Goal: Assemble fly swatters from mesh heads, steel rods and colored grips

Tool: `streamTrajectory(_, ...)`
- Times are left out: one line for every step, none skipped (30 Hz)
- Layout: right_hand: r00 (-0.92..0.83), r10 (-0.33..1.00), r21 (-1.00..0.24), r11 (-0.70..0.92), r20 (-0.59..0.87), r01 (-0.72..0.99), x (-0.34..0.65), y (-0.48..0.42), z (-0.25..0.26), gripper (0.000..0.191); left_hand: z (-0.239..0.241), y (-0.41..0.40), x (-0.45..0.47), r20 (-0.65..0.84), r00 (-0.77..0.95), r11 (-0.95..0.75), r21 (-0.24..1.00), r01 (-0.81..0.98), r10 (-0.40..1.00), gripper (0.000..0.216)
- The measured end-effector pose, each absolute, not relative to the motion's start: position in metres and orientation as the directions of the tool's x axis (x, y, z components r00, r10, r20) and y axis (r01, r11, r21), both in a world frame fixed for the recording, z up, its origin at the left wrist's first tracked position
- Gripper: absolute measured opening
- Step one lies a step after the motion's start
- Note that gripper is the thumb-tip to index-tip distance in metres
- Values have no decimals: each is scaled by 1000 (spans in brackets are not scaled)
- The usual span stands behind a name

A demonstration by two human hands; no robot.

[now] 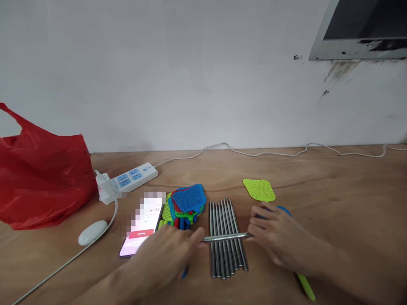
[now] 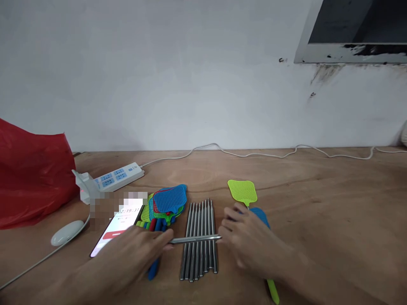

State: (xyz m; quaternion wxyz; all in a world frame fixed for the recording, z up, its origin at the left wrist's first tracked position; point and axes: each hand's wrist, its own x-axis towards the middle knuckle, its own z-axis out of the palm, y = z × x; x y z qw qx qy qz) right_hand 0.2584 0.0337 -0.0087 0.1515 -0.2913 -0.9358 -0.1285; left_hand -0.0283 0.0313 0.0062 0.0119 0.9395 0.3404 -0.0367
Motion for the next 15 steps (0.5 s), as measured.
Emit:
streamTrajectory(-764,527,138,783,374,607,264,33,-9,17,6,31,-33,-66,763,-765,3,644,642,26)
streamTrajectory(-753,536,118,780,382,615,269,32,-10,18,5,31,-38,-54,767,-767,8,641,640,29)
streamTrajectory(-751,540,104,782,381,615,272,31,-11,19,4,31,-42,-37,765,-765,14,644,643,30)
streamTrajectory(-748,543,89,784,381,615,274,30,-11,20,4,30,-44,-32,776,-775,32,631,630,31)
streamTrajectory(-747,546,75,786,380,613,275,29,-12,20,4,30,-46,-30,781,-780,38,624,624,33)
streamTrajectory(-742,551,63,786,382,615,274,29,-12,21,4,29,-47,-31,783,-782,46,622,621,34)
streamTrajectory(-736,557,49,784,386,619,274,29,-11,21,5,28,-47,-37,782,-780,55,623,622,34)
streamTrajectory(-725,566,34,779,393,626,274,29,-10,21,6,27,-48,-45,775,-772,64,632,631,33)
streamTrajectory(-715,571,19,776,403,631,274,29,-9,22,8,27,-49,-52,765,-761,76,644,642,32)
streamTrajectory(-707,576,3,775,410,632,274,30,-7,22,9,27,-50,-57,758,-753,91,652,650,31)
streamTrajectory(-702,579,-16,776,414,631,275,31,-6,22,10,27,-52,-59,756,-749,105,655,652,31)
streamTrajectory(-698,583,-35,777,416,628,276,32,-4,22,11,28,-54,-57,759,-751,115,650,648,32)
streamTrajectory(-698,586,-54,780,412,623,277,33,-3,21,10,29,-56,-52,768,-759,120,640,639,33)
streamTrajectory(-699,589,-74,784,406,617,279,33,-2,20,10,31,-58,-47,778,-770,117,628,627,35)
streamTrajectory(-702,592,-94,787,395,610,280,34,-2,18,8,32,-61,-44,787,-780,110,616,616,38)
